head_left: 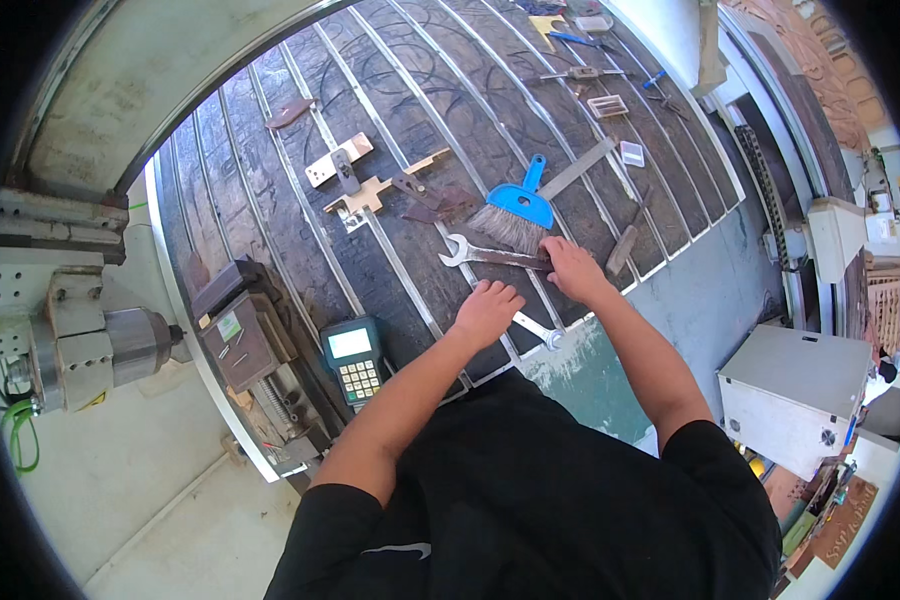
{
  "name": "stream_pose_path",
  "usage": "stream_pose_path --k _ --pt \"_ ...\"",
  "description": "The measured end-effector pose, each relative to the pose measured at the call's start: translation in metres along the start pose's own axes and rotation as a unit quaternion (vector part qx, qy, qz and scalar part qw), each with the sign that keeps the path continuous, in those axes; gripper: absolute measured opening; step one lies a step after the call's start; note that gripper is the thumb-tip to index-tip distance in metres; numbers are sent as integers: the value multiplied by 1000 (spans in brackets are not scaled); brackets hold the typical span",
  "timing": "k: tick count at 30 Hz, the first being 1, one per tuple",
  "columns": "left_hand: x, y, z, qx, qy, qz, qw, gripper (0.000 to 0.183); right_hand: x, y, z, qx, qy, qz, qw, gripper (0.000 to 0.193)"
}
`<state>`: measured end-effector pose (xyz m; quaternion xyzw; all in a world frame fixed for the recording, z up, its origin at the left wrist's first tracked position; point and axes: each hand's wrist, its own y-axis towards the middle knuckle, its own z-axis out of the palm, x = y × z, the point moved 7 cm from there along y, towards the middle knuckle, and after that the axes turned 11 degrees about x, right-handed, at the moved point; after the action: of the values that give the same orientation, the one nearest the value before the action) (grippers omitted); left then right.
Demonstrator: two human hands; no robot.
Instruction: Operating a CNC machine using a handheld controller and changing the tool bit using wrenches.
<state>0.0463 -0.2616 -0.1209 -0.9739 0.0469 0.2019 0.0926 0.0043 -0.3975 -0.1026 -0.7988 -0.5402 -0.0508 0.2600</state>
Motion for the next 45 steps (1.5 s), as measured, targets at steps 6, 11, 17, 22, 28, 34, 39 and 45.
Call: stream_pose_path --k 6,11,17,22,28,34,39,45 --pt "3 -5 17 131 -34 -81 987 16 15 -5 19 78 5 -13 997 50" --pt "-19 -54 6 89 -144 -107 980 16 13 -39 24 80 -31 57 995 46" --pt "-5 -222 -63 -190 -461 -281 820 32 47 -46 42 86 376 80 919 27" --pt "17 -352 -81 -380 -472 -474 639 22 184 -11 31 321 608 -17 726 26" --pt "47 -422 -110 -402 -402 -627 532 22 356 43 42 541 551 -227 594 32" --pt "53 -449 -123 -375 -339 -697 508 27 418 80 58 607 563 -235 509 30" --pt "80 -463 -120 -338 -281 -732 521 27 429 131 46 668 484 -251 507 25" --pt "96 -469 -135 -385 -279 -738 478 28 444 177 23 681 386 -323 532 14"
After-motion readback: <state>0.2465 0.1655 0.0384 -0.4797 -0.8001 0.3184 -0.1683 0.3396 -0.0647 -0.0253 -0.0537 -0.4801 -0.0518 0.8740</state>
